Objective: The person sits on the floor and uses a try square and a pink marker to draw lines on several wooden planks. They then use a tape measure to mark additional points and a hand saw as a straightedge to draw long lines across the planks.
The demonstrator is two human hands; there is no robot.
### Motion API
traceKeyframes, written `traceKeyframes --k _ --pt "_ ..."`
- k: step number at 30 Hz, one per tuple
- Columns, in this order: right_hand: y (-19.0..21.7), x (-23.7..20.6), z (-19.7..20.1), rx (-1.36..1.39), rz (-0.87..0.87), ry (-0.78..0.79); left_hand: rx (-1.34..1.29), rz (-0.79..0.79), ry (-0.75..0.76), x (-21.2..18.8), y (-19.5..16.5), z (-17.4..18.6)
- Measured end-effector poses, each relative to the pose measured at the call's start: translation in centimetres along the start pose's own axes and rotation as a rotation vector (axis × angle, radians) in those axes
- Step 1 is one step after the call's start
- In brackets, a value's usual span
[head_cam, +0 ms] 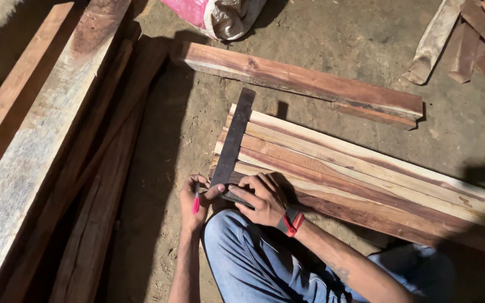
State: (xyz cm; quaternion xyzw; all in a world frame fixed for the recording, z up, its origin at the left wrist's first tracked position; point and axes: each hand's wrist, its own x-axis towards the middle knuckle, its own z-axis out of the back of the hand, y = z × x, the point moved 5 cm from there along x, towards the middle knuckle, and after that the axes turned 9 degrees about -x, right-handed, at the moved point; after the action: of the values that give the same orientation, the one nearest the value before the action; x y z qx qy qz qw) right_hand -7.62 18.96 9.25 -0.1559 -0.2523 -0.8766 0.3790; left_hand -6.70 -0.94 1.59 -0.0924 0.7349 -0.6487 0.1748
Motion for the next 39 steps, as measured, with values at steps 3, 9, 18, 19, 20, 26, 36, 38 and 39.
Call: traceKeyframes --k 3,9,18,19,20,26,36,38,39 --pt "-0.4 0.4 -1.1 0.080 -0.012 -0.051 0.073 0.163 -0.084 0.4 0.9 0.3" --pt "-1.8 1.0 -1.8 0.154 -0.006 -0.049 0.073 0.002 -0.095 1.5 0.2 0.0" --pt "-2.5 1.5 -3.1 0.201 -0.019 -0.016 0.253 -0.201 -0.156 6.3 -1.7 0.7" --pt "-2.4 1.5 -3.1 0.212 -0.024 -0.020 0.214 -0.242 -0.111 8.0 -2.1 0.8" --pt "-2.4 1.6 -3.1 0.193 -0.019 -0.028 0.173 -0.287 -0.066 10.0 -2.5 0.8" --pt "-2.1 2.3 -3.4 0.175 -0.037 0.008 -0.100 -0.284 0.286 18.7 -1.6 -3.1" --pt "-2.5 3.2 -4.5 0.174 -0.050 0.050 -0.072 0.049 0.328 22.8 1.8 -7.0" --pt "-2.5 3.1 -4.6 0.167 -0.052 0.044 0.121 -0.099 0.347 23.0 1.7 -7.3" --pt "-2.5 3.1 -4.6 0.170 -0.058 0.051 0.133 -0.091 0.339 23.0 2.0 -7.4"
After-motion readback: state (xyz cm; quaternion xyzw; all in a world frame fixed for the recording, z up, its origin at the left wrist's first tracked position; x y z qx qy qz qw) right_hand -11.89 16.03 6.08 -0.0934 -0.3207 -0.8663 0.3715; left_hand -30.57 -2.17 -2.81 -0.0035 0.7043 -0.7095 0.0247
